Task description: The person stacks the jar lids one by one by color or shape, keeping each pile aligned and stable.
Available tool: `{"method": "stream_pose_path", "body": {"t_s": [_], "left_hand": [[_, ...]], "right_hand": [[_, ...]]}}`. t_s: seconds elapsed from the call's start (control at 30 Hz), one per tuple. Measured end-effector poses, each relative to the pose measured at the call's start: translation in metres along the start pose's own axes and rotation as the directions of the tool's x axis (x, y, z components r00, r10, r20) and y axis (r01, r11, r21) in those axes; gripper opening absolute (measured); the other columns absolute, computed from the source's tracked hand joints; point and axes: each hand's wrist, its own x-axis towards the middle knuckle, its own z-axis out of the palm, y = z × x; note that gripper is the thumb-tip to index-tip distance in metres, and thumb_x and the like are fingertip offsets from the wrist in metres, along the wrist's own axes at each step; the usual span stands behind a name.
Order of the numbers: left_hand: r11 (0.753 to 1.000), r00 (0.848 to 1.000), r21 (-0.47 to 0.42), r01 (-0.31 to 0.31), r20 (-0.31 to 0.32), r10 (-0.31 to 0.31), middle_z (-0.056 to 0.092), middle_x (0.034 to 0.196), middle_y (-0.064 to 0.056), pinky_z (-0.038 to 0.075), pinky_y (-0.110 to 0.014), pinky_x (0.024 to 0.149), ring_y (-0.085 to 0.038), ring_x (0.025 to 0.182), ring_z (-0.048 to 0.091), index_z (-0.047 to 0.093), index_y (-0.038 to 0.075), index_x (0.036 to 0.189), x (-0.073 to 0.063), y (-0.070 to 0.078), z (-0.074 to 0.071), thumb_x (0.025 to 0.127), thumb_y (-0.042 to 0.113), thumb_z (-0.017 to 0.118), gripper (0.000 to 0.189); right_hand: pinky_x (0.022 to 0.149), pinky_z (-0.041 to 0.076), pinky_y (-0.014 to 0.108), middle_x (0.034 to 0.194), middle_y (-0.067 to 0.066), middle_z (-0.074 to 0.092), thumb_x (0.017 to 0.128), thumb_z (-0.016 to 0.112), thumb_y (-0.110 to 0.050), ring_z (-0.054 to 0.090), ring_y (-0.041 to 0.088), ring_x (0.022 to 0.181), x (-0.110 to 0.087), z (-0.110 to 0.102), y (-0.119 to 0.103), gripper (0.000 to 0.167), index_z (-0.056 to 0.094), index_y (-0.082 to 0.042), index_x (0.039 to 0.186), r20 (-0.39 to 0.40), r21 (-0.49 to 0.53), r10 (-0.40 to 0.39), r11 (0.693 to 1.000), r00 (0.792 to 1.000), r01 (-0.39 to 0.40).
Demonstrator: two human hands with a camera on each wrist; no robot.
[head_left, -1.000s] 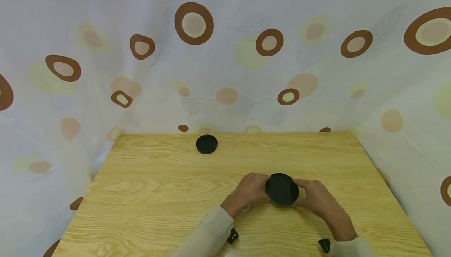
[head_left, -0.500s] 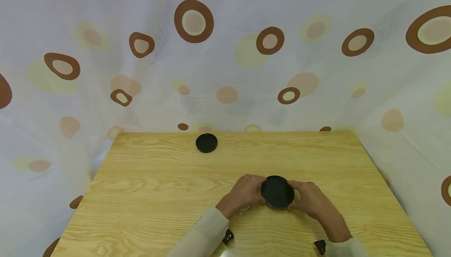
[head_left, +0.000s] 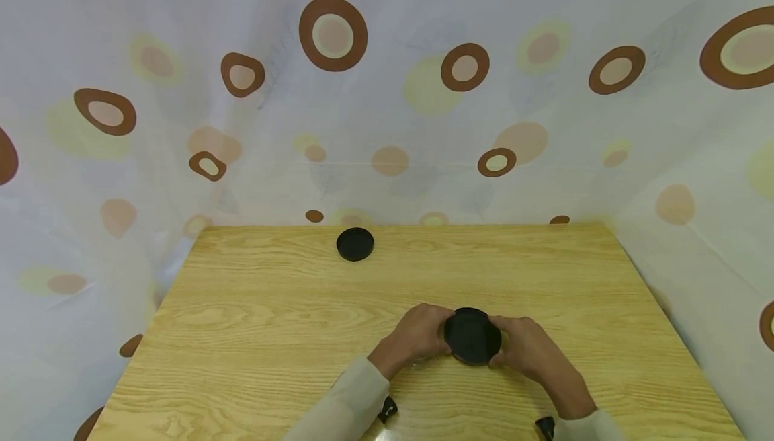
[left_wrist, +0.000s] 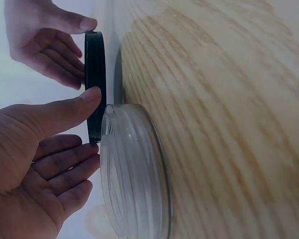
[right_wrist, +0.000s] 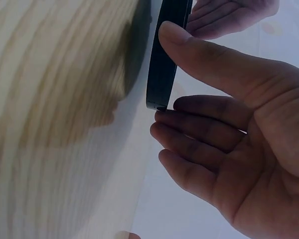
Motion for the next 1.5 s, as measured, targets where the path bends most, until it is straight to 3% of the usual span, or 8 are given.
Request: {"method": "stream_pose_path", "body": {"t_s": [0.5, 0.8, 1.07, 1.37, 1.5], "left_hand": [[0.999, 1.0, -0.025, 0.02, 0.017, -0.02, 0.071, 0.106, 0.003, 0.053, -0.019, 0.077, -0.011, 0.094, 0.066, 0.068, 0.015, 0.112, -0.001, -0.002, 0.006, 0.068, 0.022, 0.086, 0.049], [0.997, 0.999, -0.074, 0.033, 0.021, -0.032, 0.071, 0.106, 0.003, 0.052, -0.02, 0.078, -0.012, 0.095, 0.066, 0.067, 0.015, 0.114, -0.004, -0.005, 0.002, 0.07, 0.022, 0.085, 0.048], [0.998, 0.999, -0.028, 0.052, -0.002, -0.052, 0.067, 0.12, -0.001, 0.052, -0.026, 0.092, -0.018, 0.109, 0.063, 0.062, 0.01, 0.125, -0.008, -0.013, -0.01, 0.073, 0.025, 0.082, 0.058], [0.998, 0.998, -0.01, 0.06, -0.031, -0.06, 0.068, 0.12, -0.003, 0.052, -0.025, 0.089, -0.018, 0.108, 0.064, 0.062, 0.009, 0.125, -0.011, -0.026, -0.02, 0.074, 0.029, 0.081, 0.058], [0.995, 0.995, -0.036, 0.097, -0.032, -0.098, 0.067, 0.12, -0.002, 0.052, -0.026, 0.089, -0.018, 0.108, 0.064, 0.062, 0.01, 0.126, -0.011, -0.031, -0.025, 0.074, 0.029, 0.081, 0.058]], "right_hand": [[0.085, 0.054, 0.045, 0.11, 0.014, 0.069, 0.06, 0.088, -0.012, 0.066, 0.031, 0.098, 0.003, 0.013, 0.002, 0.066, 0.062, 0.0, 0.12, -0.018, -0.029, 0.001, 1.0, 1.0, -0.001], [0.085, 0.054, 0.046, 0.11, 0.015, 0.069, 0.058, 0.09, -0.018, 0.066, 0.032, 0.098, 0.005, 0.005, -0.002, 0.072, 0.062, 0.0, 0.121, 0.032, -0.036, -0.005, 0.999, 0.999, 0.006], [0.084, 0.053, 0.049, 0.12, 0.023, 0.063, 0.066, 0.086, -0.022, 0.061, 0.041, 0.105, 0.01, -0.012, -0.01, 0.072, 0.057, 0.005, 0.126, 0.04, -0.076, -0.007, 0.997, 0.999, 0.01], [0.085, 0.054, 0.046, 0.123, 0.022, 0.062, 0.069, 0.084, -0.02, 0.061, 0.038, 0.107, 0.028, -0.012, -0.028, 0.07, 0.055, 0.006, 0.128, 0.048, -0.059, -0.067, 0.996, 0.997, 0.07], [0.086, 0.053, 0.046, 0.122, 0.02, 0.063, 0.07, 0.084, -0.02, 0.061, 0.036, 0.107, 0.039, -0.008, -0.039, 0.069, 0.056, 0.005, 0.128, 0.05, -0.096, -0.086, 0.991, 0.995, 0.091]]}}
